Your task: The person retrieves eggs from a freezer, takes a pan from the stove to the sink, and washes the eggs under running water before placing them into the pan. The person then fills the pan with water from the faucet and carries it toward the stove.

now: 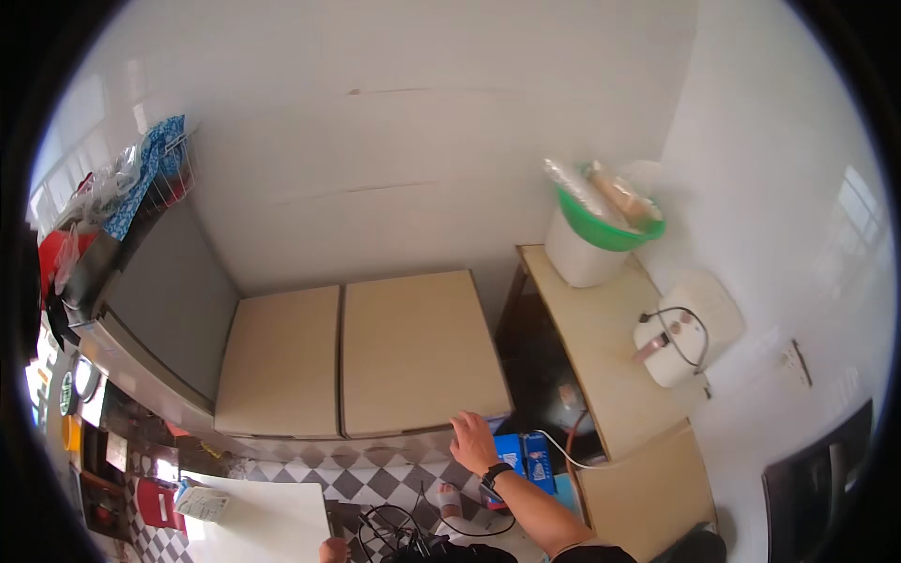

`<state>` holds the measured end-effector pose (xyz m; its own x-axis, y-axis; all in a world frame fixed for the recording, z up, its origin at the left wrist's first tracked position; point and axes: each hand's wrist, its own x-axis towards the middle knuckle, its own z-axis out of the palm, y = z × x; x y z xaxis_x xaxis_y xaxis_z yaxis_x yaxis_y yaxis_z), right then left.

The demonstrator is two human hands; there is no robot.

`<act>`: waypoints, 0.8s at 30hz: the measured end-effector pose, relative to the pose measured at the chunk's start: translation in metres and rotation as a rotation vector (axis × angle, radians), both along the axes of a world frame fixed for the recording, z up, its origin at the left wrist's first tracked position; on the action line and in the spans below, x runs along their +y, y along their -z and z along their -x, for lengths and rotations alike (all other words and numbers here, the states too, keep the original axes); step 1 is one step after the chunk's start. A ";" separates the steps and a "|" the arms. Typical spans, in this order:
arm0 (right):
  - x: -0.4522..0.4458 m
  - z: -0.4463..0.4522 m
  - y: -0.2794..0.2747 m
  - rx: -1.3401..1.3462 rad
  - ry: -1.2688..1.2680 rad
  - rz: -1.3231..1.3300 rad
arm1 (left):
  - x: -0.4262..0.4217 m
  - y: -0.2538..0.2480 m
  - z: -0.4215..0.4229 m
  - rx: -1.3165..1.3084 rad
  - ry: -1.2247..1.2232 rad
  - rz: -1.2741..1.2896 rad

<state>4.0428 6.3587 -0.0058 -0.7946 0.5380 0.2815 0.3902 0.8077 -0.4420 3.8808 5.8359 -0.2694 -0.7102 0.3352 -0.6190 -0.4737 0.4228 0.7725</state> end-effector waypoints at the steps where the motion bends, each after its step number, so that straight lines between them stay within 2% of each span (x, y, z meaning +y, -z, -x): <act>1: 0.006 0.013 0.002 0.007 -0.021 0.027 | -0.004 -0.024 -0.009 -0.164 -0.029 0.033; 3: 0.018 0.037 0.000 0.014 -0.084 -0.060 | -0.010 -0.054 -0.026 0.163 0.267 0.316; 5: 0.030 0.052 0.008 -0.013 -0.157 -0.017 | -0.008 -0.069 -0.025 0.087 0.196 0.436; 7: 0.037 0.063 0.015 -0.059 -0.218 -0.055 | -0.017 -0.068 -0.034 0.175 0.226 0.599; 8: 0.040 0.068 0.012 -0.061 -0.235 -0.047 | -0.030 -0.052 -0.036 0.080 0.086 0.493; 9: 0.041 0.070 0.005 -0.078 -0.243 -0.032 | -0.030 -0.057 -0.038 0.073 0.071 0.500; 11: 0.044 0.079 0.002 -0.099 -0.259 -0.015 | -0.029 -0.063 -0.042 -0.087 -0.217 0.248; 15: 0.046 0.090 0.008 -0.114 -0.253 -0.074 | -0.012 -0.070 -0.021 -0.175 -0.242 0.316; 17: 0.041 0.091 0.008 -0.131 -0.238 -0.093 | -0.007 -0.047 0.005 -0.090 -0.065 0.358; 18: 0.040 0.091 0.008 -0.151 -0.241 -0.115 | 0.012 -0.058 0.016 -0.101 -0.285 0.259; 19: 0.042 0.094 0.005 -0.171 -0.247 -0.142 | 0.023 -0.056 0.036 -0.028 -0.211 0.260; 20: 0.042 0.095 0.004 -0.180 -0.245 -0.158 | 0.046 -0.071 0.055 -0.048 -0.316 0.154; 21: 0.039 0.096 0.005 -0.233 -0.242 -0.211 | 0.066 -0.085 0.078 -0.034 -0.299 0.136; 23: 0.036 0.103 0.005 -0.291 -0.251 -0.273 | 0.106 -0.116 0.125 0.044 -0.236 0.020; 24: 0.035 0.103 0.006 -0.272 -0.229 -0.258 | 0.126 -0.149 0.148 0.131 -0.109 -0.060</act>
<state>3.9400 6.3935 -0.0115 -0.9490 0.2786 0.1473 0.2623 0.9574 -0.1206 3.7328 5.9621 -0.1202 -0.8176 0.2855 -0.5001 -0.4078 0.3259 0.8529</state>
